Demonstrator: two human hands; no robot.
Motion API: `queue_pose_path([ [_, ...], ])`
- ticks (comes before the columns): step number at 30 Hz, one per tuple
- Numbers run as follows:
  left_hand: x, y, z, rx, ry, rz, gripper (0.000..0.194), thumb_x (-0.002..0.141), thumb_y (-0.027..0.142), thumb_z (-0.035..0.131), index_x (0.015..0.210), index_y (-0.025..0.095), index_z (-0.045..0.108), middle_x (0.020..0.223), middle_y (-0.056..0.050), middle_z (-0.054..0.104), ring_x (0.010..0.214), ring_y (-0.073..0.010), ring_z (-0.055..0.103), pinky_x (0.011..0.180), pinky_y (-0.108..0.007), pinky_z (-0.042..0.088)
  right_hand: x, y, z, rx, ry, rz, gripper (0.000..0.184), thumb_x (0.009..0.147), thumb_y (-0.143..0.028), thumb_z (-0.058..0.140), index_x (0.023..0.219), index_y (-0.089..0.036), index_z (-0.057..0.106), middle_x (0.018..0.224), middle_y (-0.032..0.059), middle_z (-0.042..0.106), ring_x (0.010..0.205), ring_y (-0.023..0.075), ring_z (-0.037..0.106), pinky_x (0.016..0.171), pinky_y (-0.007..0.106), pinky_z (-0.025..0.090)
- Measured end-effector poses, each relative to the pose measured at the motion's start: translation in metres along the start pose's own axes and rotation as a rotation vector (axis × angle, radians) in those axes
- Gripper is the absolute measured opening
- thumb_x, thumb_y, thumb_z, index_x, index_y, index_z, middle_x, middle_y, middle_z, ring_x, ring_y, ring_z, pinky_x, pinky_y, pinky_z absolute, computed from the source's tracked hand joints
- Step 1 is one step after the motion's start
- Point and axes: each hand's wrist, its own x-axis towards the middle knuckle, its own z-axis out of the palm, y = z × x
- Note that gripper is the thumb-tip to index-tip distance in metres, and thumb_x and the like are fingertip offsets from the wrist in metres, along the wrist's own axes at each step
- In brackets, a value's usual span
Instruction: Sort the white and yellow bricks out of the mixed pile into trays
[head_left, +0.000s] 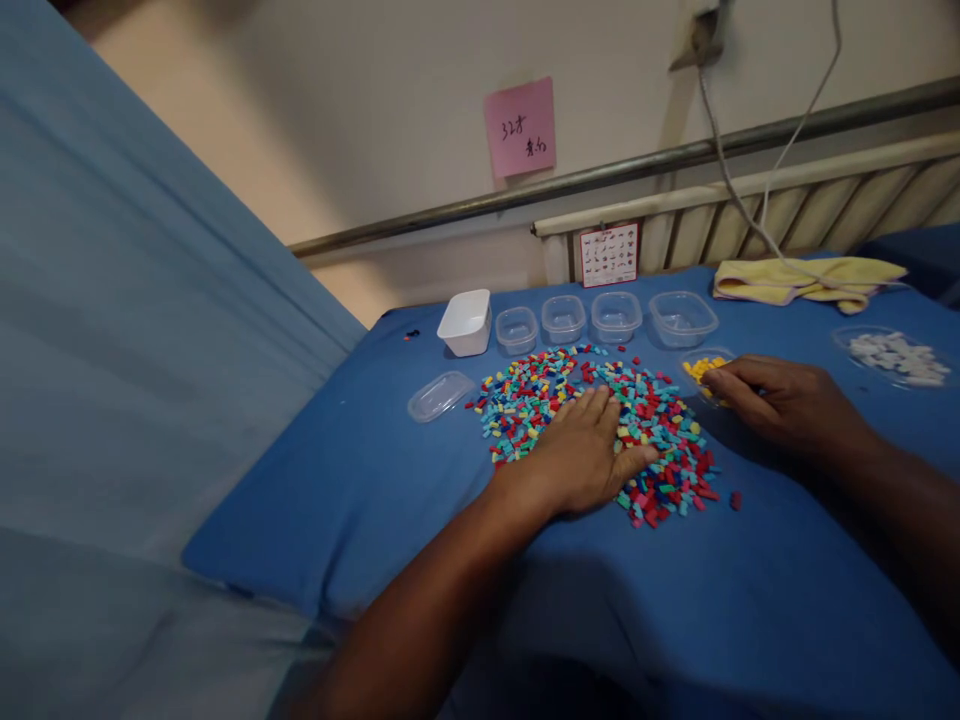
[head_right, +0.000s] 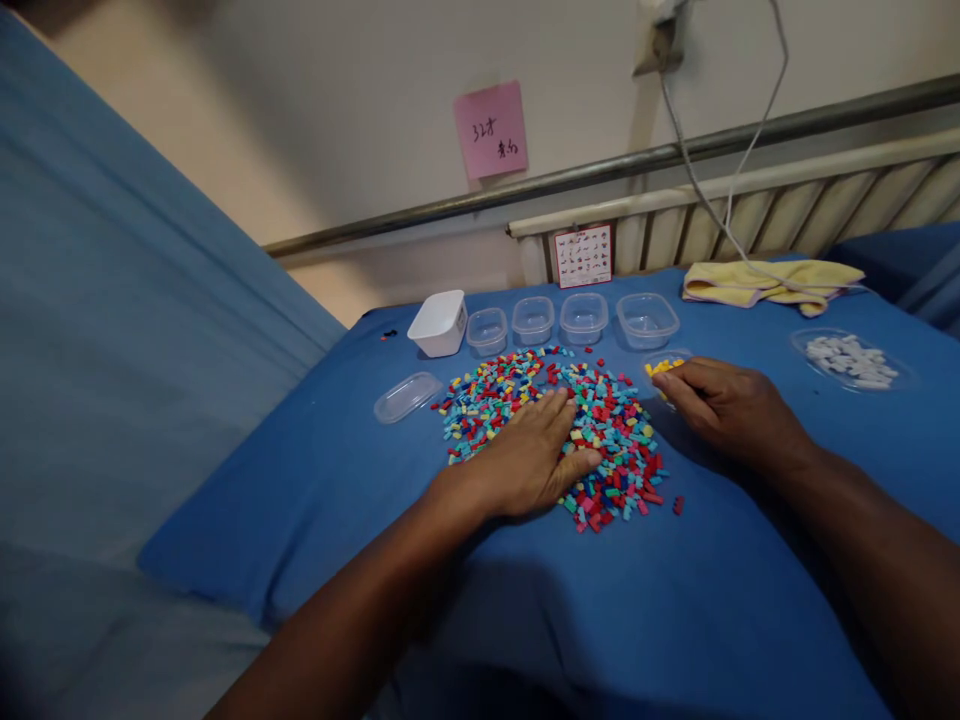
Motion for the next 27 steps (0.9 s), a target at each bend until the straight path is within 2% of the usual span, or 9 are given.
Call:
queue_pose_path([
  [7, -0.056, 0.001, 0.011, 0.022, 0.018, 0.07, 0.086, 0.116, 0.071, 0.031, 0.177, 0.011, 0.028, 0.184, -0.012, 0.012, 0.173, -0.0286, 0.008, 0.141, -0.055, 0.005, 0.001, 0.003, 0.001, 0.003, 0.023, -0.041, 0.039, 0.11, -0.045, 0.058, 0.084, -0.022, 0.075, 0.086, 0.007, 0.079, 0.074, 0.022, 0.072, 0.071, 0.034, 0.049],
  [10, -0.064, -0.016, 0.008, 0.022, 0.089, 0.134, 0.069, 0.118, 0.061, 0.039, 0.171, 0.017, 0.044, 0.18, -0.01, 0.03, 0.17, -0.0277, 0.025, 0.14, -0.056, 0.013, 0.001, 0.002, 0.001, 0.008, 0.011, -0.039, 0.037, 0.11, -0.044, 0.058, 0.086, -0.022, 0.075, 0.088, 0.007, 0.08, 0.076, 0.0219, 0.074, 0.073, 0.034, 0.049],
  [12, -0.058, -0.035, 0.001, 0.027, 0.224, 0.14, 0.053, 0.118, 0.051, 0.045, 0.158, 0.02, 0.061, 0.168, -0.008, 0.054, 0.159, -0.027, 0.046, 0.136, -0.051, 0.028, 0.002, 0.0, 0.001, 0.003, -0.001, -0.039, 0.039, 0.111, -0.044, 0.057, 0.084, -0.022, 0.074, 0.087, 0.007, 0.08, 0.076, 0.0217, 0.073, 0.073, 0.034, 0.049],
  [13, -0.051, -0.047, -0.005, 0.035, 0.339, 0.117, 0.048, 0.117, 0.044, 0.048, 0.152, 0.018, 0.066, 0.158, -0.009, 0.063, 0.152, -0.0271, 0.054, 0.131, -0.047, 0.037, 0.002, 0.0, 0.001, -0.001, -0.007, -0.04, 0.039, 0.111, -0.045, 0.056, 0.083, -0.022, 0.073, 0.087, 0.0073, 0.08, 0.076, 0.0217, 0.073, 0.073, 0.034, 0.048],
  [15, -0.031, -0.069, -0.019, 0.086, 0.461, 0.018, 0.038, 0.114, 0.031, 0.051, 0.139, 0.014, 0.075, 0.14, -0.01, 0.075, 0.134, -0.0286, 0.067, 0.12, -0.042, 0.048, 0.002, -0.002, 0.0, -0.012, -0.015, -0.039, 0.041, 0.111, -0.045, 0.055, 0.082, -0.022, 0.072, 0.086, 0.0076, 0.079, 0.075, 0.0214, 0.072, 0.072, 0.034, 0.048],
  [18, 0.003, -0.092, -0.037, 0.207, 0.384, -0.113, 0.037, 0.11, 0.022, 0.053, 0.137, 0.018, 0.077, 0.136, -0.011, 0.075, 0.127, -0.0296, 0.069, 0.106, -0.04, 0.053, 0.003, -0.002, -0.001, -0.022, -0.02, -0.027, 0.041, 0.111, -0.044, 0.056, 0.081, -0.021, 0.071, 0.084, 0.0076, 0.078, 0.072, 0.0205, 0.069, 0.07, 0.034, 0.046],
  [21, 0.026, -0.096, -0.046, 0.311, 0.241, -0.143, 0.03, 0.104, 0.019, 0.055, 0.118, 0.021, 0.082, 0.122, -0.01, 0.078, 0.111, -0.0298, 0.072, 0.088, -0.038, 0.054, 0.003, -0.001, -0.002, -0.034, -0.004, -0.011, 0.038, 0.11, -0.041, 0.058, 0.081, -0.021, 0.071, 0.086, 0.0084, 0.079, 0.074, 0.0203, 0.07, 0.071, 0.033, 0.047],
  [23, 0.032, -0.095, -0.047, 0.329, 0.207, -0.138, 0.027, 0.102, 0.018, 0.056, 0.107, 0.022, 0.083, 0.112, -0.009, 0.078, 0.102, -0.0294, 0.072, 0.081, -0.037, 0.051, 0.002, -0.001, -0.002, -0.042, -0.005, -0.01, 0.037, 0.11, -0.04, 0.058, 0.082, -0.021, 0.071, 0.087, 0.0087, 0.079, 0.075, 0.0204, 0.07, 0.073, 0.033, 0.047],
  [27, 0.03, -0.098, -0.045, 0.272, 0.228, -0.096, 0.025, 0.101, 0.018, 0.056, 0.106, 0.021, 0.081, 0.113, -0.009, 0.077, 0.102, -0.0281, 0.071, 0.084, -0.037, 0.051, 0.003, -0.003, -0.002, -0.037, -0.034, -0.014, 0.038, 0.112, -0.04, 0.057, 0.083, -0.02, 0.071, 0.082, 0.0066, 0.076, 0.072, 0.0192, 0.068, 0.071, 0.033, 0.045],
])
